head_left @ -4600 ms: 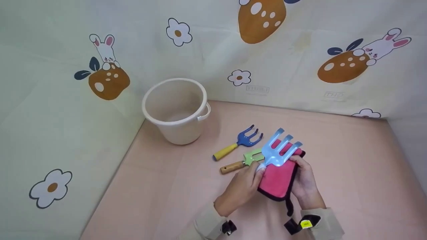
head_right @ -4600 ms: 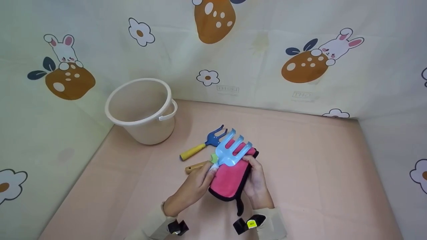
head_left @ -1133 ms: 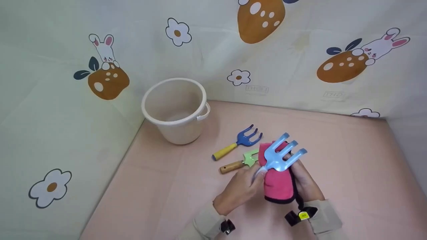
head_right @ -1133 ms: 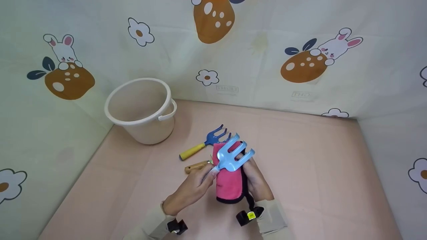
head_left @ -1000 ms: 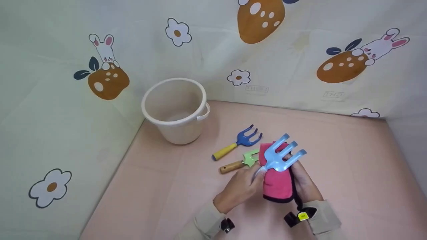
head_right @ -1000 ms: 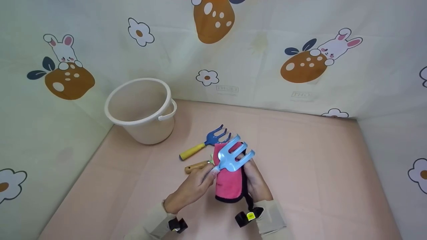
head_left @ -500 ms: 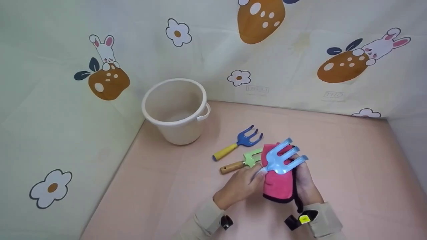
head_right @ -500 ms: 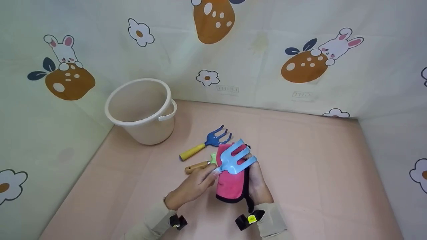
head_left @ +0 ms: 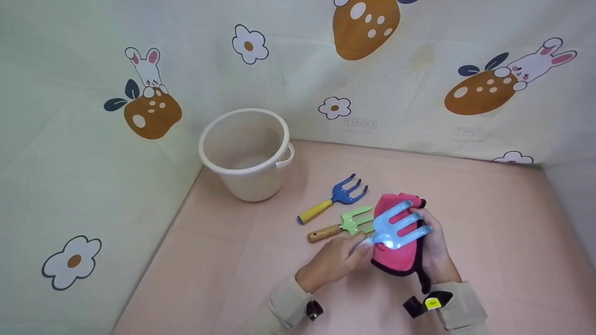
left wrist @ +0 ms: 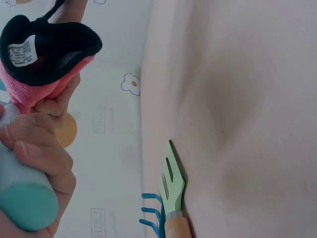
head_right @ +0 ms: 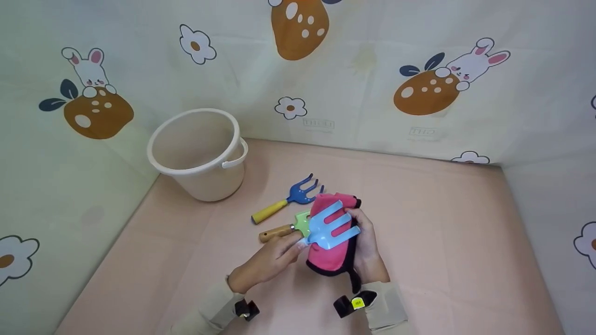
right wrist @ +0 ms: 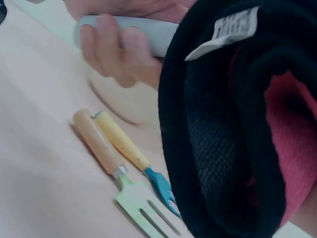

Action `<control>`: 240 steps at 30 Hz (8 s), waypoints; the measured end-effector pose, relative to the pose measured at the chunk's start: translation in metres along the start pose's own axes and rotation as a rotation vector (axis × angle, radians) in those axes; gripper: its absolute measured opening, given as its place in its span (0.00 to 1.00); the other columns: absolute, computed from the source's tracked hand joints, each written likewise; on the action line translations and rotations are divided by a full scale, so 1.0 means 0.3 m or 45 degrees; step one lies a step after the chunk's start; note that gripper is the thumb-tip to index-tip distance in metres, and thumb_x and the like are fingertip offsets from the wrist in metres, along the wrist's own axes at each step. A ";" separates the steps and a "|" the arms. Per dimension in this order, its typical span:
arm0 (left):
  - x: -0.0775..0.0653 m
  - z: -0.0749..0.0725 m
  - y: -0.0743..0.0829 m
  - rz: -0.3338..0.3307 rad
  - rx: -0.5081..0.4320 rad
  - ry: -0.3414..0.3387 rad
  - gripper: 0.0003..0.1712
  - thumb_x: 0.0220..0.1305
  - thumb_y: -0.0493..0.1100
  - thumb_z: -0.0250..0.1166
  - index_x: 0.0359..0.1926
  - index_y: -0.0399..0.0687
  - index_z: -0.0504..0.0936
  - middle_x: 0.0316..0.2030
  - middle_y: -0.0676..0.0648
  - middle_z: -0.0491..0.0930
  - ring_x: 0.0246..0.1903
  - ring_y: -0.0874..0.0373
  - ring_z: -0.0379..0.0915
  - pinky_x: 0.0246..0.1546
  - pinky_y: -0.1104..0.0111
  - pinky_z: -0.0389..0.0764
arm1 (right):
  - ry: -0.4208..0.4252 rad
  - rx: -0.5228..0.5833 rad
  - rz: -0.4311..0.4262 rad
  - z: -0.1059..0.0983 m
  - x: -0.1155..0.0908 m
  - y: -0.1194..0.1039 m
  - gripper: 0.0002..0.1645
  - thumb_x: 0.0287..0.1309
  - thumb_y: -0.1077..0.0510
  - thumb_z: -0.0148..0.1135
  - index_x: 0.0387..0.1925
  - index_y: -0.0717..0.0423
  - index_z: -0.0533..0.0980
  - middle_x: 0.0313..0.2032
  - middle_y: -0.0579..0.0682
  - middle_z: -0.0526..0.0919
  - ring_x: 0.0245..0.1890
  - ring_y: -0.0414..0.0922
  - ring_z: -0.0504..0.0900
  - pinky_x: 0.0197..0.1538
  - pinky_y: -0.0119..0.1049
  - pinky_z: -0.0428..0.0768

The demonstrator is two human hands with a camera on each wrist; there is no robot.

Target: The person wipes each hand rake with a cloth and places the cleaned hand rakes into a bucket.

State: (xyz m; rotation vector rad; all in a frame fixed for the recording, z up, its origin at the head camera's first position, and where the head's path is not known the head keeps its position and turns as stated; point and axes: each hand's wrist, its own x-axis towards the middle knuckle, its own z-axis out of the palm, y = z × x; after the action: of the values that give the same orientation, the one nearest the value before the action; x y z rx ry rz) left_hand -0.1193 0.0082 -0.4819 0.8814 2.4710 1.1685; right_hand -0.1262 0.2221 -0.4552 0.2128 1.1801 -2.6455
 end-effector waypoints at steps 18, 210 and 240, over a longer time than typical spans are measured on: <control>-0.007 -0.015 -0.007 -0.056 -0.059 -0.088 0.25 0.72 0.60 0.39 0.61 0.57 0.67 0.25 0.55 0.72 0.32 0.70 0.70 0.38 0.79 0.73 | 0.034 -0.110 -0.048 0.003 -0.025 -0.057 0.16 0.70 0.52 0.33 0.47 0.43 0.69 0.39 0.43 0.73 0.40 0.38 0.74 0.40 0.30 0.76; -0.067 0.040 0.056 -0.271 -0.021 0.303 0.17 0.69 0.51 0.52 0.49 0.44 0.72 0.26 0.54 0.70 0.22 0.68 0.66 0.22 0.80 0.69 | 0.680 -2.151 -1.083 0.049 0.050 0.124 0.22 0.48 0.55 0.70 0.34 0.63 0.67 0.19 0.58 0.75 0.15 0.53 0.76 0.23 0.48 0.77; -0.052 -0.017 0.086 -0.362 -0.223 0.262 0.21 0.71 0.50 0.48 0.54 0.39 0.70 0.25 0.52 0.68 0.24 0.65 0.67 0.23 0.77 0.69 | 0.850 -1.612 -1.188 0.061 -0.036 -0.013 0.19 0.50 0.62 0.66 0.35 0.70 0.67 0.28 0.63 0.79 0.30 0.54 0.81 0.36 0.15 0.70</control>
State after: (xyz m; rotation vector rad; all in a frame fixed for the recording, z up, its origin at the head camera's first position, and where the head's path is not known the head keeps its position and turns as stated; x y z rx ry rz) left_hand -0.0990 0.0079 -0.4592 0.3633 2.4954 1.4014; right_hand -0.1174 0.2127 -0.4379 0.3458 3.5164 -1.6661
